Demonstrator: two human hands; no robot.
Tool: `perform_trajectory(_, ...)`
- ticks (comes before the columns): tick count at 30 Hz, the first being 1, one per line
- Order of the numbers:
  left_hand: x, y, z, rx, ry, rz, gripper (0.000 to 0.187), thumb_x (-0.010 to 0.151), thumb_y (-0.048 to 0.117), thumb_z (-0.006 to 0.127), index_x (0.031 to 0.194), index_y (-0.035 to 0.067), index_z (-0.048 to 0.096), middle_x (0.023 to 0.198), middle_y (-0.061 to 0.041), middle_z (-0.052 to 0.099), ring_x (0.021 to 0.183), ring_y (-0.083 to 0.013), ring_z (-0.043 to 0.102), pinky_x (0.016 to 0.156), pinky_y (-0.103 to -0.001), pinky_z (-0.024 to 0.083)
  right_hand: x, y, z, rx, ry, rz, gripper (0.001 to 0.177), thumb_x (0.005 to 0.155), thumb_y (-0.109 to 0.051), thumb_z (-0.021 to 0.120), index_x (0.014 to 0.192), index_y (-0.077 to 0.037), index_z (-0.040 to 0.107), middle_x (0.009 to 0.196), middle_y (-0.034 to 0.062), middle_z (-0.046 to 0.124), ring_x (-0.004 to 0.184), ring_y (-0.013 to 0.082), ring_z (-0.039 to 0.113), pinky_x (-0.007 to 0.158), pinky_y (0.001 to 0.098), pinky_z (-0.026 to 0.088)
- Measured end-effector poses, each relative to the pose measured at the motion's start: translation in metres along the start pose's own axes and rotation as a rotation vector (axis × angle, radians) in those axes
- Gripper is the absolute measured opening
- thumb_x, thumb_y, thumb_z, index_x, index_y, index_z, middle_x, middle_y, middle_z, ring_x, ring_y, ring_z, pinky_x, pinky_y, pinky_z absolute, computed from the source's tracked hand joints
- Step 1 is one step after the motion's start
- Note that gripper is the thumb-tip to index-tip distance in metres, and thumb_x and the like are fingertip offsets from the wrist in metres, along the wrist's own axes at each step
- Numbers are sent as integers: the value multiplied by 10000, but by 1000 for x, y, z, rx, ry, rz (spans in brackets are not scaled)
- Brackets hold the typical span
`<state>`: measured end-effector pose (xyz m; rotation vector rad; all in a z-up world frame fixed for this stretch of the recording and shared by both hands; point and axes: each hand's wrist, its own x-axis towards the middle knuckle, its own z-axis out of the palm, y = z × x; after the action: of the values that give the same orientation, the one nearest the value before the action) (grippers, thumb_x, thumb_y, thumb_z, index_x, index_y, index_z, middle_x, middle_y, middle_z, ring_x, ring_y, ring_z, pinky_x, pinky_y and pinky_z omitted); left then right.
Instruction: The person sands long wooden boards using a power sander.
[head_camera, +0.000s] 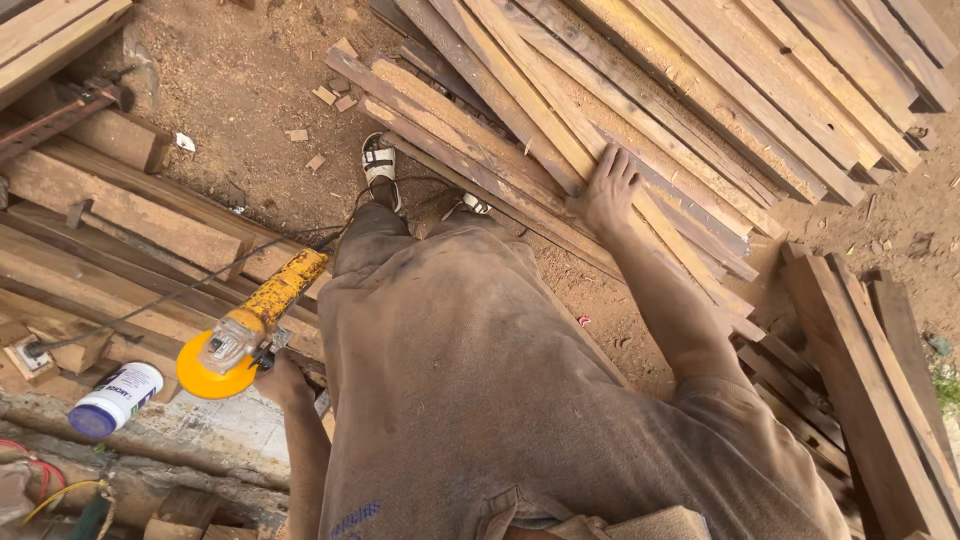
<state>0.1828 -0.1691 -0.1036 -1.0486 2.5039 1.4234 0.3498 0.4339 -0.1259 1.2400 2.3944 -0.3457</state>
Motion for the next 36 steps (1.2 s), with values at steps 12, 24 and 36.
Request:
perform_trajectory(12,102,135,81,446,-372,398,288,850,150,722,962,-110,668,879,-182,724,782,-276,662,776,-420,528,-34,-87,-44,298,54,-50,1061,914,-644,690,1647,-59,192,1680,244,244,1562,389,237,1257,612,198)
perform_trajectory(24,57,309,203,630,-1309,653,283,834,244,719,843,-32,661,613,-122,643,537,-161,636,540,-358,493,-99,-232,-79,816,12,-270,835,872,-662,655,1436,-53,561,1343,250,622,1292,387,610,1075,469,494)
perform_trajectory(36,4,302,289,781,-1552,974,322,825,271,765,917,-26,680,739,-169,701,693,-300,710,635,-427,537,-145,-186,-62,711,-62,218,857,833,-760,620,1297,-39,651,1049,252,744,1049,410,718,908,513,552)
